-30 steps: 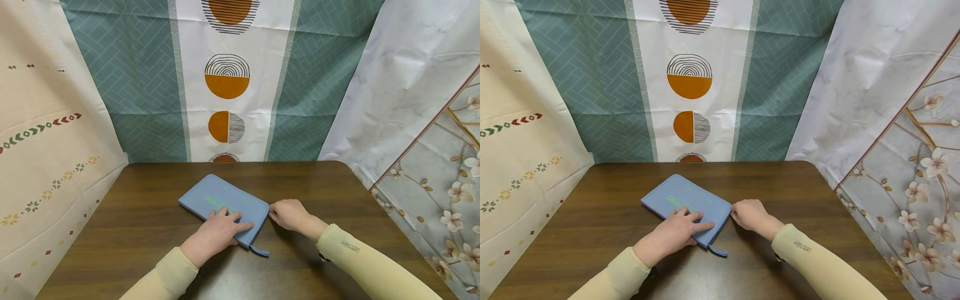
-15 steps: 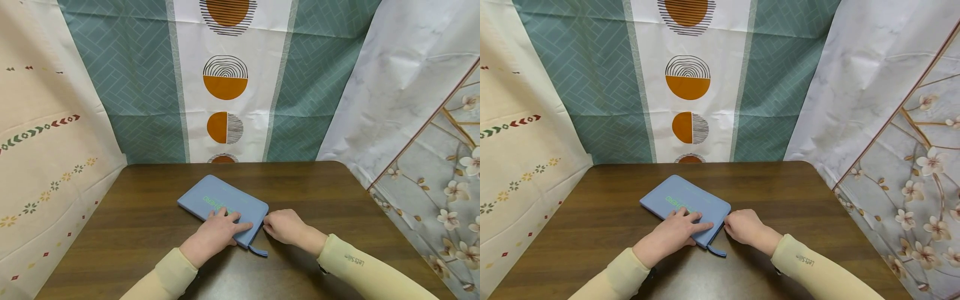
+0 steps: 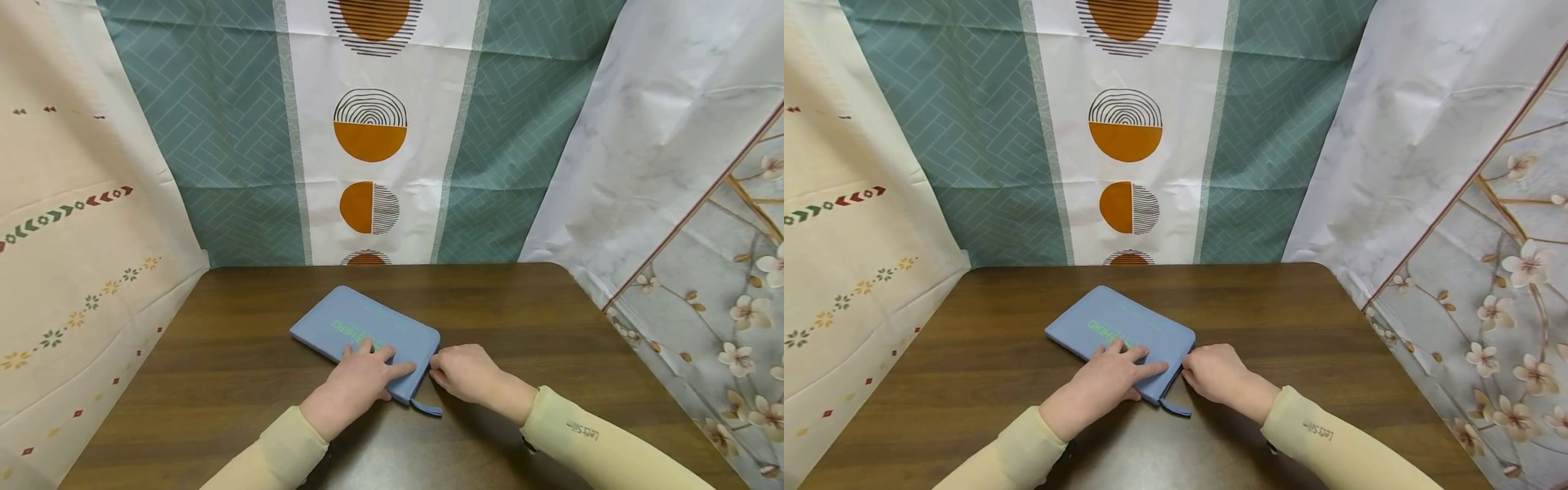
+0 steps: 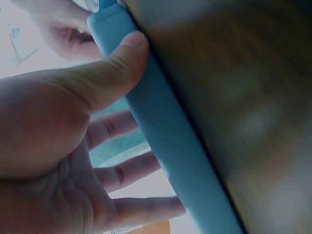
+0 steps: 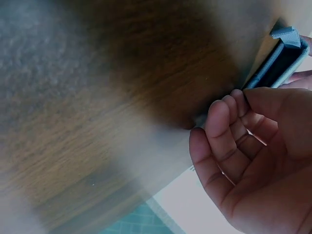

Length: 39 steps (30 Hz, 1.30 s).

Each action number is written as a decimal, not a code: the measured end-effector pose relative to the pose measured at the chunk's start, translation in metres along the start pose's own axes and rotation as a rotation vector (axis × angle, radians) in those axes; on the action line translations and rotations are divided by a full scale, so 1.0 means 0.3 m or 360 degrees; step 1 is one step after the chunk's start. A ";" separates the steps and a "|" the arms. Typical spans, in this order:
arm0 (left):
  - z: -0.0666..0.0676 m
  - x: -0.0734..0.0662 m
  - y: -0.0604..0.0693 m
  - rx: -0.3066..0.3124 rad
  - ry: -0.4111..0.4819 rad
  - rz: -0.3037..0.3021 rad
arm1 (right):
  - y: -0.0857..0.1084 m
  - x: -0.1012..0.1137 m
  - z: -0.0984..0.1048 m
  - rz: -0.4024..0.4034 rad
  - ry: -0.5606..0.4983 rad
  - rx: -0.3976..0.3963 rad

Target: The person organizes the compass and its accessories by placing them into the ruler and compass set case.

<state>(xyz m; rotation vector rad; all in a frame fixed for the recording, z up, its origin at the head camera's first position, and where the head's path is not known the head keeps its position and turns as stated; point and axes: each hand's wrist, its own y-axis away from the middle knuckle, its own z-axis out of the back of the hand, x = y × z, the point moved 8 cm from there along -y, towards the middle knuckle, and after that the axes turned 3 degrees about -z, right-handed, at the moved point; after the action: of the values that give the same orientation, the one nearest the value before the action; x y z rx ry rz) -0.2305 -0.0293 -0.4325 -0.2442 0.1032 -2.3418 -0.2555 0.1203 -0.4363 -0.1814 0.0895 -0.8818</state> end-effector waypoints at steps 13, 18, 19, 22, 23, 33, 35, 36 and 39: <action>-0.038 -0.030 -0.045 0.0240 -0.0047 0.0300 | -0.010 0.007 -0.004 0.0072 -0.0044 0.0048; -0.035 -0.037 -0.046 0.0209 -0.0100 0.0330 | 0.000 0.042 0.003 0.0172 -0.0051 0.0069; -0.034 -0.038 -0.046 0.0201 -0.0108 0.0334 | 0.002 0.047 0.004 0.0186 -0.0058 0.0078; -0.035 -0.039 -0.044 0.0191 -0.0123 0.0347 | 0.008 0.059 0.003 0.0228 -0.0083 0.0097; -0.035 -0.039 -0.044 0.0187 -0.0127 0.0350 | 0.010 0.063 0.003 0.0236 -0.0092 0.0107; -0.025 -0.044 -0.047 0.0076 -0.0149 0.0364 | 0.022 0.065 -0.008 0.0265 -0.0109 0.0136; -0.026 -0.048 -0.052 0.0075 -0.0147 0.0377 | 0.025 0.060 -0.007 0.0267 -0.0110 0.0140; -0.026 -0.050 -0.055 0.0075 -0.0143 0.0384 | 0.026 0.056 -0.007 0.0262 -0.0112 0.0143; -0.027 -0.061 -0.066 0.0085 -0.0148 0.0401 | 0.029 0.042 -0.001 0.0239 -0.0132 0.0149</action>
<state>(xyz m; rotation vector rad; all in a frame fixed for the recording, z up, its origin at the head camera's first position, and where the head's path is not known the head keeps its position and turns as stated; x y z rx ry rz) -0.2334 -0.0023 -0.4402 -0.2957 0.0243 -2.0766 -0.2410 0.1159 -0.4382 -0.1219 -0.0154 -0.7263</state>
